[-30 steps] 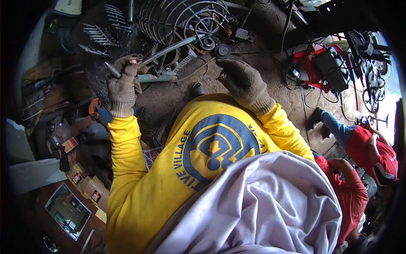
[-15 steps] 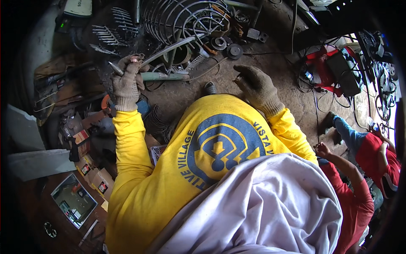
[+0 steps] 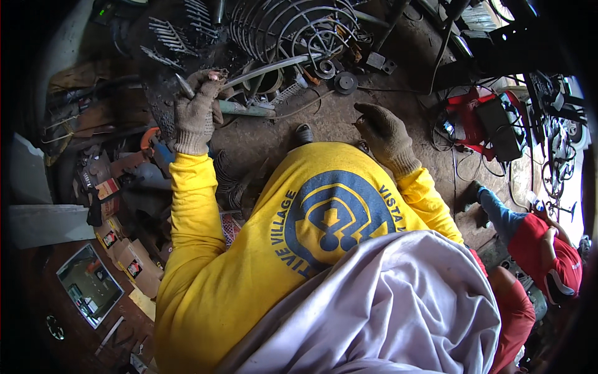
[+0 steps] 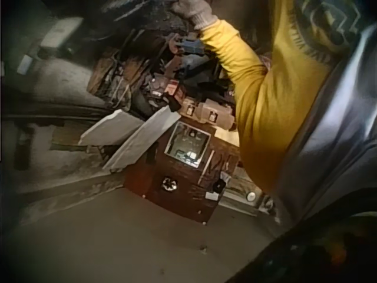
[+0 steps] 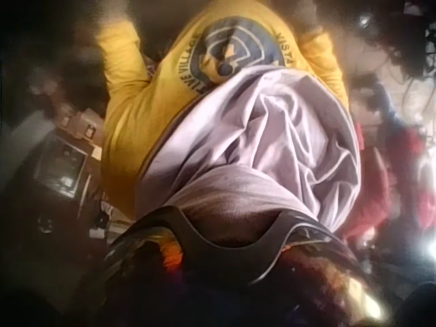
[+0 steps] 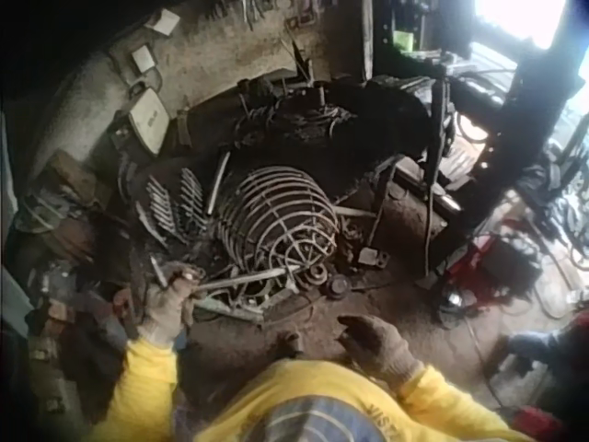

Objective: The person welds a curved metal piece onto a metal structure using a welding tool, creating bright sparks.

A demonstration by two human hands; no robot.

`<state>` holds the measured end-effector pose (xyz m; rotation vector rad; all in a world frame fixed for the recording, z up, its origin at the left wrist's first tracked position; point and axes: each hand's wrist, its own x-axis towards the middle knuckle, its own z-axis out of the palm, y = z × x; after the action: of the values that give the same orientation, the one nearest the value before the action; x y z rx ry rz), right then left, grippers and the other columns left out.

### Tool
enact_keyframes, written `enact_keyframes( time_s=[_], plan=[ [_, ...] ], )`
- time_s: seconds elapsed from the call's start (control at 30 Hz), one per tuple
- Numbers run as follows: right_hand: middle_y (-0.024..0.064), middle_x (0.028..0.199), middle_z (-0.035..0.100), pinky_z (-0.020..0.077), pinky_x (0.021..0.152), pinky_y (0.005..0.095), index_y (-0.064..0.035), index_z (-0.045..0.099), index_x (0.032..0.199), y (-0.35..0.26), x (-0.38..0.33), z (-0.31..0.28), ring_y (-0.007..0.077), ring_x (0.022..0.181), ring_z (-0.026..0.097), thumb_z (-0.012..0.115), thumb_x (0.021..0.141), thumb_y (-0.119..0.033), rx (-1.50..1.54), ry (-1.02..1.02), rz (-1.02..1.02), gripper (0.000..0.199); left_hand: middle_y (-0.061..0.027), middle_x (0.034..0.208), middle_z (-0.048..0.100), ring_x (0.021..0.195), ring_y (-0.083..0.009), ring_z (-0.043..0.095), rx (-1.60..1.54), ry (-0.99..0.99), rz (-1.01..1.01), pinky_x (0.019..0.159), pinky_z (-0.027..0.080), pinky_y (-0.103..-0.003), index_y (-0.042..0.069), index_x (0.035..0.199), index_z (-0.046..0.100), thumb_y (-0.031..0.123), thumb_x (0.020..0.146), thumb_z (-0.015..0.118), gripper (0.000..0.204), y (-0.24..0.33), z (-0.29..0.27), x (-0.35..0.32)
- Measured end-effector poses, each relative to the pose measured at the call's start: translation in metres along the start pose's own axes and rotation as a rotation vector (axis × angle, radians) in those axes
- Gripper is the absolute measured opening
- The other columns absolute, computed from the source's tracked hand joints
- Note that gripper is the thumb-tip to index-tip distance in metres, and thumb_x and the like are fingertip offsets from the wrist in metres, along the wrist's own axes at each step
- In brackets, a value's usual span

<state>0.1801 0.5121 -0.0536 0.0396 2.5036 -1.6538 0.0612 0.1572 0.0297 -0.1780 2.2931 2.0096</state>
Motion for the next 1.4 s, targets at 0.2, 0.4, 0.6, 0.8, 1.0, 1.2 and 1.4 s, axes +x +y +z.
enact_keyframes(
  time_s=[0.2,0.4,0.6,0.8,1.0,1.2,1.4],
  plan=[
    [0.0161,0.105,0.072,0.0558,0.083,0.034,-0.0068,0.068,0.124,-0.003,0.009,0.005,0.0242,0.094,0.072,0.074,0.091,-0.016,0.015,0.006,0.056,0.035,-0.0125,0.084,0.075,0.045,-0.0062,0.055,-0.003,-0.004,0.039,0.041,0.04,-0.019,0.005,0.108,0.071,0.023,0.094,0.073,0.023,-0.004,0.001,0.001],
    [0.0159,0.103,0.072,0.0557,0.082,0.0336,-0.0054,0.068,0.125,-0.007,0.021,0.01,0.0241,0.093,0.071,0.074,0.091,-0.017,0.071,0.022,0.059,0.036,-0.0096,0.081,0.074,0.044,-0.0049,0.052,0.002,-0.012,0.007,0.04,0.04,-0.019,0.004,0.108,0.071,0.025,0.095,0.073,0.024,-0.003,0.001,0.0],
    [0.0064,0.099,0.07,0.0533,0.073,0.025,-0.0049,0.065,0.131,-0.016,0.027,0.016,0.0098,0.081,0.065,0.066,0.096,-0.006,0.006,-0.032,0.045,0.034,-0.0082,0.078,0.072,0.045,-0.0044,0.051,0.008,-0.008,-0.004,0.04,0.039,-0.02,0.004,0.107,0.071,0.025,0.095,0.073,0.025,0.001,0.002,-0.002],
    [0.0115,0.101,0.07,0.0553,0.08,0.0305,-0.0044,0.066,0.129,-0.02,0.028,0.02,0.0165,0.087,0.07,0.068,0.094,-0.009,-0.113,-0.01,-0.021,0.035,-0.0115,0.079,0.073,0.043,-0.0042,0.049,0.011,0.042,0.013,0.039,0.037,-0.019,0.004,0.108,0.07,0.02,0.096,0.071,0.02,-0.004,0.004,-0.011],
    [0.0185,0.107,0.072,0.057,0.082,0.0366,-0.0048,0.068,0.124,-0.023,0.029,0.021,0.0295,0.095,0.073,0.074,0.091,-0.02,-0.076,-0.015,0.021,0.036,-0.0124,0.085,0.075,0.046,-0.0049,0.055,0.054,-0.005,0.025,0.039,0.041,-0.02,0.006,0.109,0.07,0.022,0.098,0.07,0.02,0.019,0.021,-0.025],
    [0.0162,0.107,0.073,0.0567,0.082,0.0359,-0.0051,0.067,0.125,-0.024,0.029,0.018,0.0263,0.095,0.073,0.072,0.092,-0.018,-0.139,-0.014,0.014,0.036,-0.0038,0.082,0.072,0.058,-0.0046,0.062,0.025,-0.217,0.12,0.042,0.046,-0.018,0.005,0.106,0.07,0.02,0.098,0.071,0.017,0.02,0.064,-0.004],
    [0.0145,0.103,0.073,0.0562,0.084,0.0356,-0.0055,0.067,0.126,-0.009,0.012,-0.003,0.0258,0.094,0.072,0.07,0.092,-0.018,-0.073,0.083,0.126,0.036,-0.0038,0.082,0.073,0.062,-0.0042,0.064,0.18,-0.203,0.002,0.042,0.046,-0.019,0.006,0.103,0.071,0.019,0.097,0.071,0.014,0.036,0.044,-0.017]
  ],
)
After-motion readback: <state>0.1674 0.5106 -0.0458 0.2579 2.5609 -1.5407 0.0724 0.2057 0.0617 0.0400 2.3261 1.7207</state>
